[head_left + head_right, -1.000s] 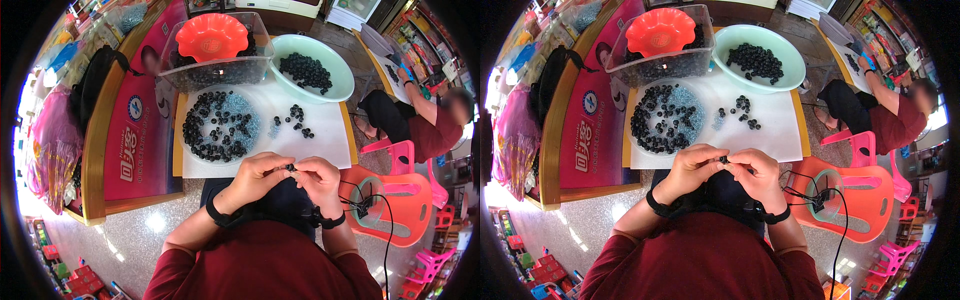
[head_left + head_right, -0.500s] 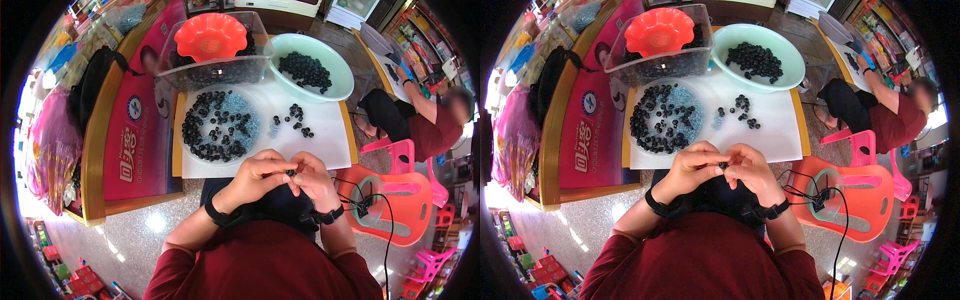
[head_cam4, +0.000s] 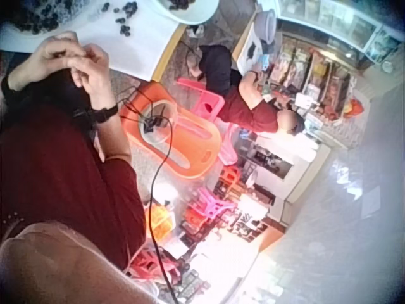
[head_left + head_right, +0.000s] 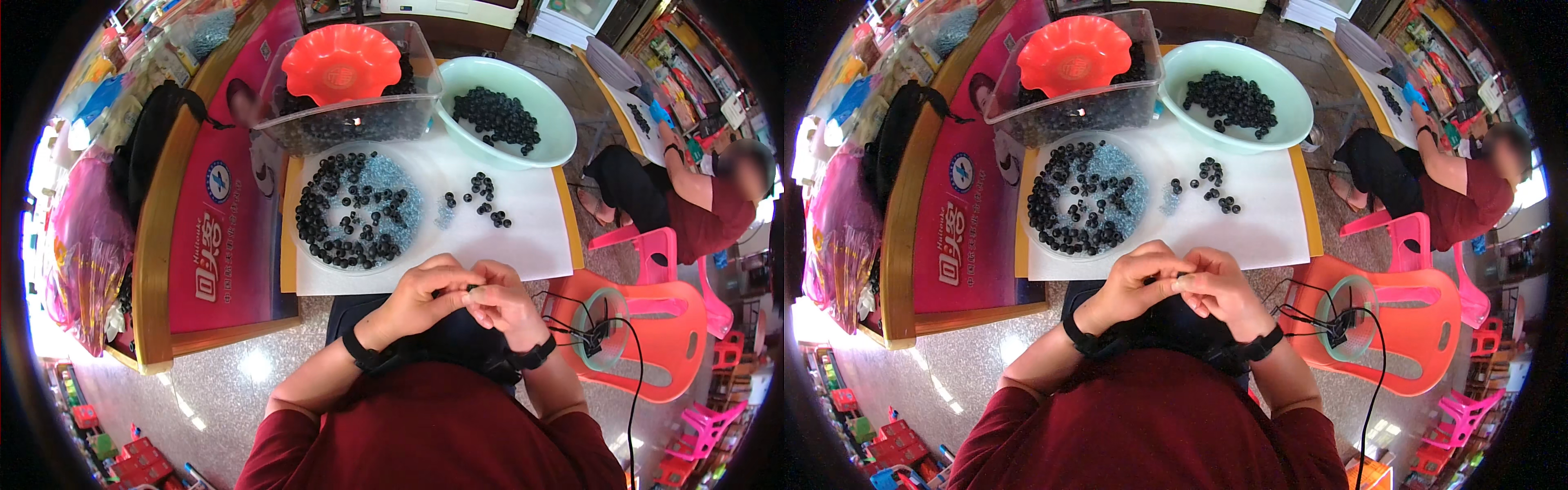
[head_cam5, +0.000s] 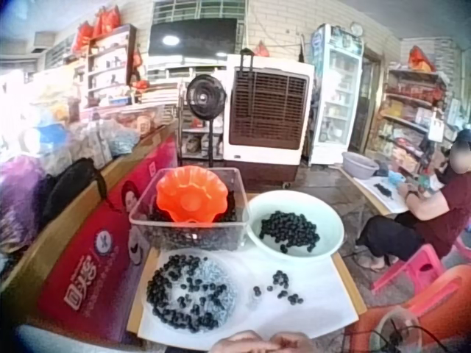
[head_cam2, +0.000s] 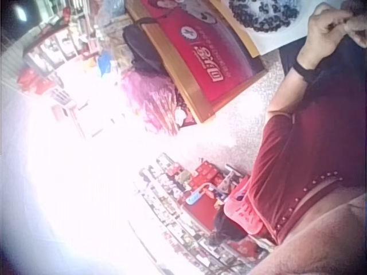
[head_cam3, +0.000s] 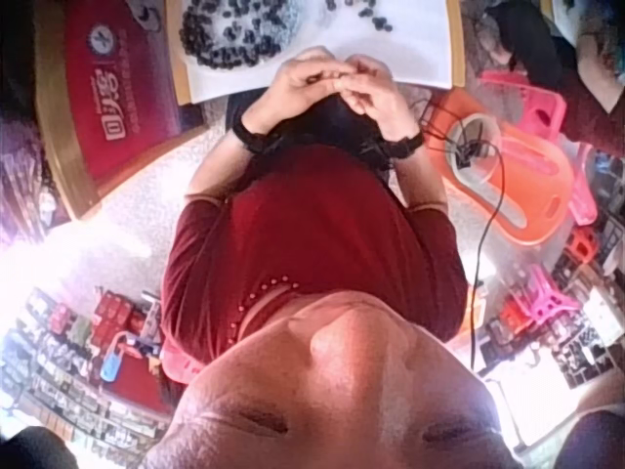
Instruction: The recorder is manually assembling small black rubber or plastic components by hand.
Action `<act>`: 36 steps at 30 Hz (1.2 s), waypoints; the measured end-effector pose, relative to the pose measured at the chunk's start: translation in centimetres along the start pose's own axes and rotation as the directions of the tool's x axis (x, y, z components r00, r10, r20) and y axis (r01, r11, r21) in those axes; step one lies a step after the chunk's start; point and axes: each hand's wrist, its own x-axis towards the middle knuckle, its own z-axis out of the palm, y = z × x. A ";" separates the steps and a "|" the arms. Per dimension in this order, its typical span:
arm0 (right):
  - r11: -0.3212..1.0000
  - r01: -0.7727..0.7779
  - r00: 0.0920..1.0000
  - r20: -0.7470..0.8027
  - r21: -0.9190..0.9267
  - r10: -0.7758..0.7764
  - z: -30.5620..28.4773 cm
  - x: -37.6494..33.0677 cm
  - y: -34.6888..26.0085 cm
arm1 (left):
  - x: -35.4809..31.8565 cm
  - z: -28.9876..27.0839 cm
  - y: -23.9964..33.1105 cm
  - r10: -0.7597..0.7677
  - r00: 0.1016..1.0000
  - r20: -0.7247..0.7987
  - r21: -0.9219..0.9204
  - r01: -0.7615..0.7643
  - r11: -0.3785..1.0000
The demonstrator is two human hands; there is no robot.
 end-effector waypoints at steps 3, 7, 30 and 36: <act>0.962 0.055 0.982 -0.161 -0.266 -0.101 0.0 0.9 -2.6 | -0.1 0.7 -1.5 -0.082 0.990 -0.112 -0.023 0.080 0.997; 0.791 0.252 0.889 -0.190 -0.557 -0.417 -2.1 4.2 -8.2 | -0.5 0.9 -3.9 -0.247 0.957 -0.152 -0.231 0.208 0.950; -0.395 -0.135 0.918 0.035 -0.909 -0.395 -7.1 11.9 -6.2 | -0.2 0.5 -3.7 -0.154 0.976 -0.157 0.095 0.170 0.981; -0.250 -0.116 0.931 -0.018 -0.961 -0.364 -6.5 11.2 -6.7 | -0.2 0.4 -3.8 -0.130 0.980 -0.153 0.116 0.149 0.982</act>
